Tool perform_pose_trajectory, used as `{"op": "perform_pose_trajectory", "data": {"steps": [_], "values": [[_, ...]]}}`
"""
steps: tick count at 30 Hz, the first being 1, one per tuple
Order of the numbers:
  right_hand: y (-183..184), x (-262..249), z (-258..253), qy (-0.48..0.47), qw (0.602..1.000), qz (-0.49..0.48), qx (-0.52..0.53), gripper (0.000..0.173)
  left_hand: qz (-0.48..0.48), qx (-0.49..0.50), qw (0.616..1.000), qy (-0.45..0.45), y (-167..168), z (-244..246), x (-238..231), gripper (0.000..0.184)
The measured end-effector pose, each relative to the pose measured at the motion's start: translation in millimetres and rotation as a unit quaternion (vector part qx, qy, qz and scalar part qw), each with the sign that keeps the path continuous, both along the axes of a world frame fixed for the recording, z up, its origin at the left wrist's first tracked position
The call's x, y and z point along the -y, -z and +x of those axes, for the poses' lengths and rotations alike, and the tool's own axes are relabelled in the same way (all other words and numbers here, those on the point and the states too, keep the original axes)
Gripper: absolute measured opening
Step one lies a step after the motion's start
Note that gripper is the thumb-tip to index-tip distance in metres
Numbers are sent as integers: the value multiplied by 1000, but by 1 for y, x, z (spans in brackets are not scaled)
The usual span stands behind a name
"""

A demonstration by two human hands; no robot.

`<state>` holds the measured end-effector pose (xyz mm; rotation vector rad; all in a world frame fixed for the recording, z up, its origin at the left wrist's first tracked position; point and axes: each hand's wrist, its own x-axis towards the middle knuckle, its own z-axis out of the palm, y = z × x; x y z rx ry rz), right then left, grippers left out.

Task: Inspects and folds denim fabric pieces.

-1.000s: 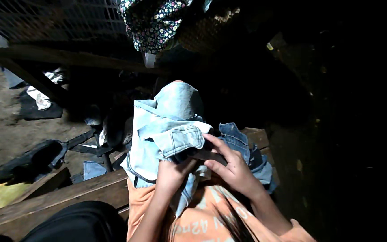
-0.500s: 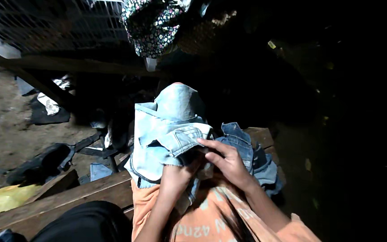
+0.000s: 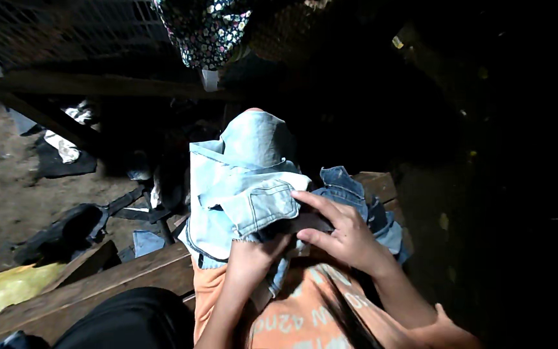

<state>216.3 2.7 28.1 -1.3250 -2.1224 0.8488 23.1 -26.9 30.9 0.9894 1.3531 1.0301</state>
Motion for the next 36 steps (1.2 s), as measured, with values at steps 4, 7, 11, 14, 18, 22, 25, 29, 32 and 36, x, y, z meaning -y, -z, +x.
{"op": "perform_pose_trajectory", "data": {"steps": [4,7,11,14,18,22,25,29,32,36], "values": [[4,1,-3,2,996,88,-4,42,26,5,1000,13,4,-1,2,31],[13,-1,-11,23,994,99,-36,40,4,12,1000,-2,13,1,0,33],[17,-6,-19,33,954,-138,-265,34,-51,43,998,-6,15,-1,-8,31],[7,-13,-15,38,868,-339,-361,26,-93,78,992,-29,16,-3,-9,32],[1,-11,-9,-15,916,-288,-280,36,-71,90,992,-51,11,-1,-6,34],[-3,3,-7,4,997,-70,-37,50,-46,68,995,-52,6,-2,4,30],[-3,8,-6,29,999,11,22,54,-10,27,999,-16,3,-3,7,34],[5,11,-6,24,996,88,-20,41,34,-4,999,20,5,-4,13,35],[14,9,-16,39,991,86,-90,39,23,-3,1000,0,8,3,12,31],[3,4,-15,62,920,-216,-322,26,-42,45,998,-13,12,2,6,33]]}}
